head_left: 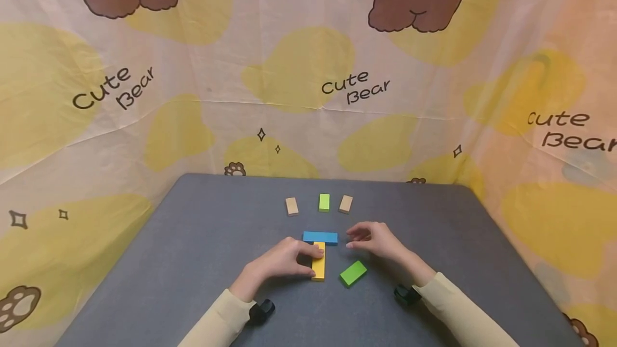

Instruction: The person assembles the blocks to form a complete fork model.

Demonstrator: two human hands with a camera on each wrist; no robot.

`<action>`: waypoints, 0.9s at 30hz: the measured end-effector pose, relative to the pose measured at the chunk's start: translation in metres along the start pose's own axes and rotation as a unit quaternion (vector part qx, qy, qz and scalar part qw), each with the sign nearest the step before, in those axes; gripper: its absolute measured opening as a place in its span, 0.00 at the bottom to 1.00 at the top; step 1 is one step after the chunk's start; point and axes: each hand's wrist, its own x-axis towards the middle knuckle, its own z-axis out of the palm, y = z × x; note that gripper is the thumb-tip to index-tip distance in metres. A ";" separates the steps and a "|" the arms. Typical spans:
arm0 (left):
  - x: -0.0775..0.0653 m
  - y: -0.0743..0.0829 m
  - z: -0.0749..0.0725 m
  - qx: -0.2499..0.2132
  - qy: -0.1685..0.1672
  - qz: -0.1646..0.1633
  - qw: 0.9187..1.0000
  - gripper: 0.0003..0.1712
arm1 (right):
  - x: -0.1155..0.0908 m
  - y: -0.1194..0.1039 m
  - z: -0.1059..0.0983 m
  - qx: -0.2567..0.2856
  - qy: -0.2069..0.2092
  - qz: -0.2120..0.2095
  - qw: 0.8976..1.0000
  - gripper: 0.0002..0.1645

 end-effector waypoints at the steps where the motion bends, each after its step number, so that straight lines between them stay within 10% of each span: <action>1: 0.000 0.000 0.000 0.000 0.001 0.000 1.000 0.27 | -0.002 -0.001 0.000 0.001 0.001 0.001 1.000 0.26; 27: -0.001 0.001 0.000 0.006 0.006 0.005 1.000 0.26 | -0.052 0.000 0.014 0.009 -0.007 0.012 1.000 0.24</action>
